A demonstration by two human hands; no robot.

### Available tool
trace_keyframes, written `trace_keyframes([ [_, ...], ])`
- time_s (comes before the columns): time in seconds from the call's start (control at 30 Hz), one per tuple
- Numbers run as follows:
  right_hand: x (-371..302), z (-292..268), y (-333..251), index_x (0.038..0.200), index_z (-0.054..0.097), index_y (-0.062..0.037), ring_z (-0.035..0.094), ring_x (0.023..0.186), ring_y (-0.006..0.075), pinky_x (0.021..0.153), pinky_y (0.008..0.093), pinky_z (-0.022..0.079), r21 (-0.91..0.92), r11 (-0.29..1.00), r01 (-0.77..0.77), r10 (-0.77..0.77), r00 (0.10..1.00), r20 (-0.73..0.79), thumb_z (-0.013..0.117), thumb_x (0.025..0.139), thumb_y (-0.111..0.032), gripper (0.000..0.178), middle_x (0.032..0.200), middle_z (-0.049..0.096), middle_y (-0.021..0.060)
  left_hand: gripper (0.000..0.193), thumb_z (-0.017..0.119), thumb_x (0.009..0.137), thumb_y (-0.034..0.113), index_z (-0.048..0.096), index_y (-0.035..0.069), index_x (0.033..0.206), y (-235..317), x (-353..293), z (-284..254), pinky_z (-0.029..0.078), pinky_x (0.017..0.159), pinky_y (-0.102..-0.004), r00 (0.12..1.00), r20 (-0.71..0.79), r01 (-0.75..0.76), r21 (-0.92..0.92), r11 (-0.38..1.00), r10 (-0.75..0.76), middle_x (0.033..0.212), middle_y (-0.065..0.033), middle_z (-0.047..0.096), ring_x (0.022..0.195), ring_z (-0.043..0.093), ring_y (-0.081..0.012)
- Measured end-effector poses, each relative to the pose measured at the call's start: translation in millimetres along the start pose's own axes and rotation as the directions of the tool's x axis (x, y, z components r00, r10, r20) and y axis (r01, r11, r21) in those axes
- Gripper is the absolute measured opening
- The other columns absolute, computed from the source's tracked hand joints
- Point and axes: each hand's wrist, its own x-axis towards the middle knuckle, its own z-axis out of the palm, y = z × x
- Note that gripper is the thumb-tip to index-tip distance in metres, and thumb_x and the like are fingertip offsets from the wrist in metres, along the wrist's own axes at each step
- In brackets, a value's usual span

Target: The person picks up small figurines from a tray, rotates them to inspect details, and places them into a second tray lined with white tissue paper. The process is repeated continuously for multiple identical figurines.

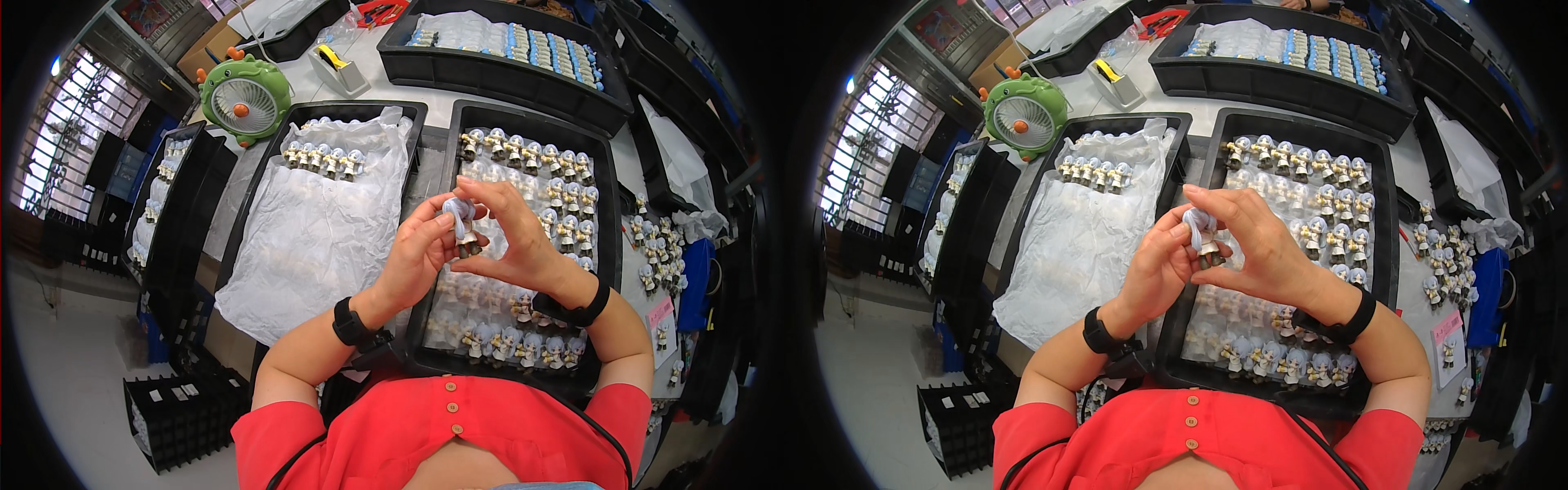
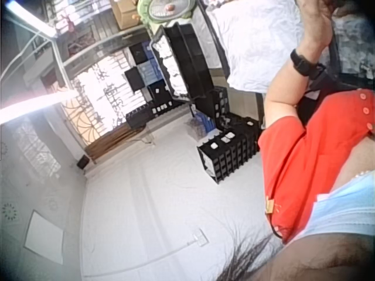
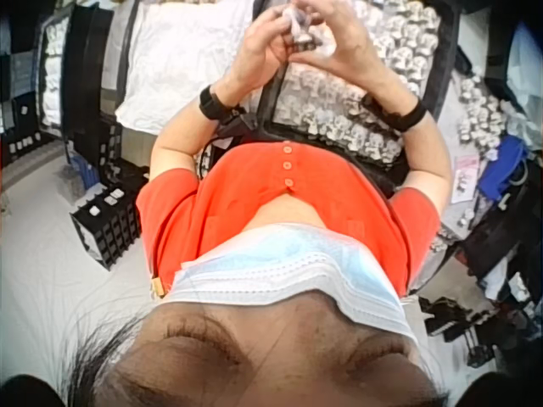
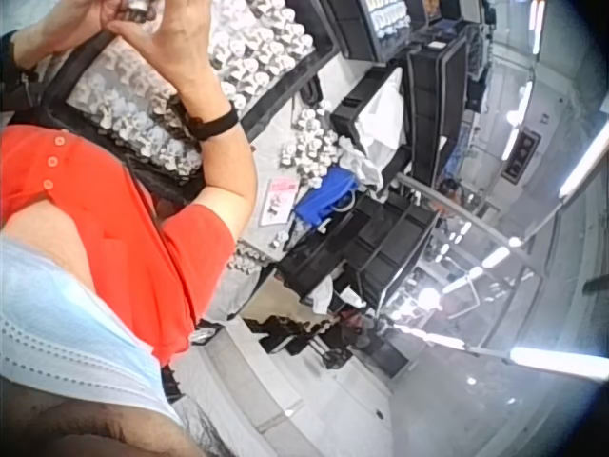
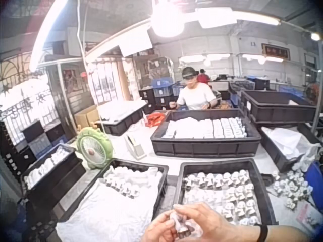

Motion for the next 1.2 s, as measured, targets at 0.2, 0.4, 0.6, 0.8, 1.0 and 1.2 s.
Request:
trace_keyframes([
  [0.2, 0.7, -6.7, -2.0, 0.138, 0.039, -0.0093, 0.056, 0.102, 0.0231, 0.084, 0.0343, 0.047, 0.006, 1.0, -0.009, 0.009, 0.996, -0.09, 0.081, 0.067, -0.012, 0.083, 0.117, 0.056, 0.011, 0.048, 0.045, 0.093, 0.026, 0.036, 0.002, 0.134, 4.9, 1.4, 3.7, 0.049, 0.088, -0.0356, 0.998, -0.064, 0.013, -0.003, 1.0, -0.013, 0.121, -0.017, 0.055, 0.101, 0.061, -0.0252],
  [0.4, 2.5, -13.2, 1.8, 0.136, 0.041, -0.0083, 0.06, 0.096, 0.0192, 0.076, 0.0301, 0.046, -0.013, 0.996, -0.086, 0.08, 0.964, -0.253, 0.07, 0.08, -0.011, 0.063, 0.11, 0.062, 0.0094, 0.051, 0.045, 0.093, 0.024, 0.034, 0.002, 0.137, 6.7, -0.6, 1.9, 0.047, 0.091, -0.0356, 0.997, -0.058, 0.042, -0.001, 0.999, -0.042, 0.123, -0.0172, 0.054, 0.102, 0.061, -0.0256],
  [0.6, 1.2, -16.5, 1.4, 0.137, 0.039, -0.0054, 0.057, 0.1, 0.0148, 0.08, 0.0286, 0.044, 0.04, 0.99, -0.138, 0.143, 0.964, -0.222, 0.065, 0.085, -0.01, 0.058, 0.111, 0.06, 0.0086, 0.045, 0.041, 0.095, 0.017, 0.034, -0.002, 0.135, 7.8, 0.8, 3.4, 0.049, 0.087, -0.0355, 0.997, -0.068, 0.035, -0.087, 0.996, -0.041, 0.122, -0.0192, 0.056, 0.099, 0.061, -0.0252],
  [0.8, 1.6, -16.8, 1.2, 0.136, 0.041, -0.0056, 0.057, 0.098, 0.0141, 0.08, 0.0281, 0.044, 0.052, 0.987, -0.151, 0.158, 0.964, -0.216, 0.065, 0.085, -0.008, 0.056, 0.108, 0.061, 0.008, 0.047, 0.041, 0.094, 0.018, 0.033, -0.002, 0.135, 7.5, 1.2, 2.1, 0.047, 0.089, -0.0356, 0.995, -0.074, 0.06, -0.106, 0.993, -0.068, 0.122, -0.0186, 0.056, 0.099, 0.061, -0.0256],
  [1.0, 1.3, -15.2, 1.9, 0.133, 0.044, -0.006, 0.06, 0.091, 0.0147, 0.077, 0.0279, 0.046, 0.055, 0.987, -0.151, 0.16, 0.961, -0.227, 0.066, 0.084, -0.007, 0.054, 0.101, 0.064, 0.0071, 0.048, 0.04, 0.093, 0.019, 0.032, -0.002, 0.136, 7.1, 1.7, 0.3, 0.047, 0.089, -0.0356, 0.996, -0.057, 0.068, -0.102, 0.992, -0.074, 0.121, -0.0182, 0.055, 0.1, 0.061, -0.0254],
  [1.2, 2.4, -13.6, 2.4, 0.13, 0.048, -0.0075, 0.063, 0.086, 0.0168, 0.074, 0.0286, 0.048, 0.046, 0.989, -0.139, 0.146, 0.959, -0.244, 0.068, 0.081, -0.007, 0.053, 0.096, 0.066, 0.0075, 0.047, 0.04, 0.095, 0.021, 0.033, -0.001, 0.135, 6.7, 2.0, -0.6, 0.047, 0.089, -0.0354, 0.994, -0.055, 0.084, -0.134, 0.987, -0.092, 0.121, -0.0178, 0.056, 0.1, 0.06, -0.0253],
])
